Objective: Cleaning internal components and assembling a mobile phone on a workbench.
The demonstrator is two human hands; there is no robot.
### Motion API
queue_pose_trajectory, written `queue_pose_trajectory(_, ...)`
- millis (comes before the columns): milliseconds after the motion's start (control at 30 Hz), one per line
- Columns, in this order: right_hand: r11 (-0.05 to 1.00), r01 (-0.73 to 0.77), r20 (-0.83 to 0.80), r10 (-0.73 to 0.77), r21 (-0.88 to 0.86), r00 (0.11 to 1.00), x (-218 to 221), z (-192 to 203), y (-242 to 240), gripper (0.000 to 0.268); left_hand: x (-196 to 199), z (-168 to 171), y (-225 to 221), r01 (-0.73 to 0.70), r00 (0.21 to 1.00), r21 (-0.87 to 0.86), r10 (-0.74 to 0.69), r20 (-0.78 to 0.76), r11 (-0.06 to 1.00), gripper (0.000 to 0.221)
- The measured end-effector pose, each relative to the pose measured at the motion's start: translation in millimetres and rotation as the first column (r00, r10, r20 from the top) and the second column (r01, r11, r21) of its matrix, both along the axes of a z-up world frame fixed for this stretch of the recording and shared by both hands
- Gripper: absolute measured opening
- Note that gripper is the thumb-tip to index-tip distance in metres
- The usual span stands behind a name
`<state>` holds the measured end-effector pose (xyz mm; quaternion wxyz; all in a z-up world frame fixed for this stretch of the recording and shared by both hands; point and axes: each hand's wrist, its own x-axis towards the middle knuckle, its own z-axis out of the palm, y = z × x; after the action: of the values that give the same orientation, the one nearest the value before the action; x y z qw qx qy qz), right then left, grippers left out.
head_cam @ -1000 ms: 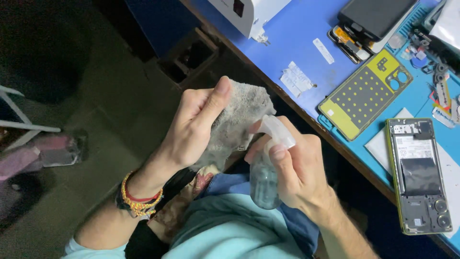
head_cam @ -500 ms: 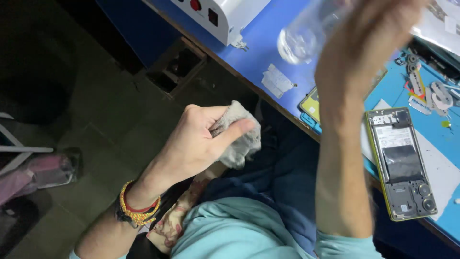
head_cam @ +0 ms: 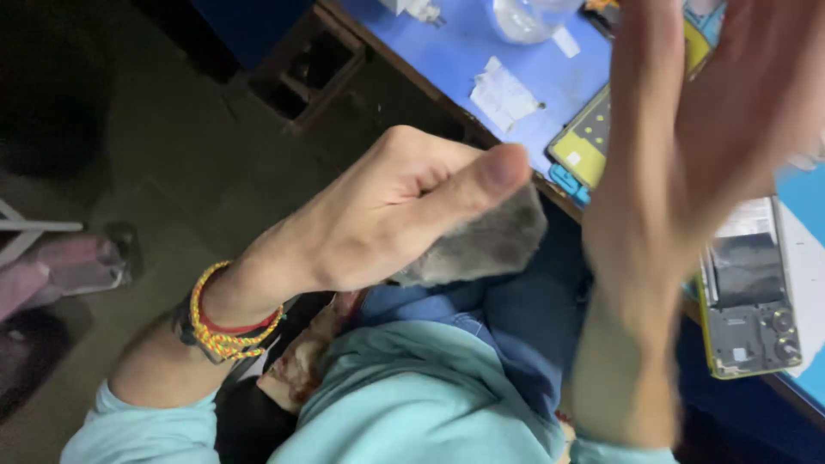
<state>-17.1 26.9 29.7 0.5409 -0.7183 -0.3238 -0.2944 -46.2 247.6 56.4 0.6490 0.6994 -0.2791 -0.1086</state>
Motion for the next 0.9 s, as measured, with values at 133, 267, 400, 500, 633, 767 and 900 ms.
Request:
queue_pose_trajectory(133, 0.989, -0.015, -0.552, -0.070, -0.149, 0.831, -62, 18, 8, 0.049, -2, -3, -6, 0.170, 0.975, -0.065, -0.178, -0.130, 0.983, 0.039)
queue_pose_trajectory(267, 0.998, -0.058, -0.746, 0.016, -0.031, 0.666, -76, 0, -24, 0.027, 2, -13, -15, 0.145, 0.989, 0.009, -0.144, -0.020, 0.989, 0.024)
queue_pose_trajectory(400, 0.994, -0.011, -0.732, -0.070, -0.105, 0.677, -88, -16, -47, 0.015, 5, -26, -29, 0.209, 0.964, -0.016, -0.209, -0.166, 0.978, 0.005)
queue_pose_trajectory(500, 0.983, 0.036, -0.786, 0.121, 0.179, 0.606, -99, -33, -58, 0.011, -7, -33, -52, 0.096, 0.990, -0.050, -0.101, -0.099, 0.994, 0.009)
queue_pose_trajectory(633, 0.824, 0.017, -0.635, 0.423, 0.567, 0.646, -118, -41, -62, 0.015, -28, -58, -77, -0.031, 0.964, -0.040, 0.041, 0.263, 0.999, 0.012)
queue_pose_trajectory(767, 0.875, 0.170, -0.466, 0.071, 0.454, 0.882, -153, -42, -61, 0.024, -46, -106, -101, 0.085, 0.594, -0.035, -0.022, 0.804, 0.996, 0.016)
queue_pose_trajectory(900, 0.829, 0.172, -0.397, 0.065, 0.532, 0.916, -167, -55, -89, 0.018, -54, -129, -149, 0.019, 0.588, -0.030, 0.013, 0.808, 0.999, 0.037)
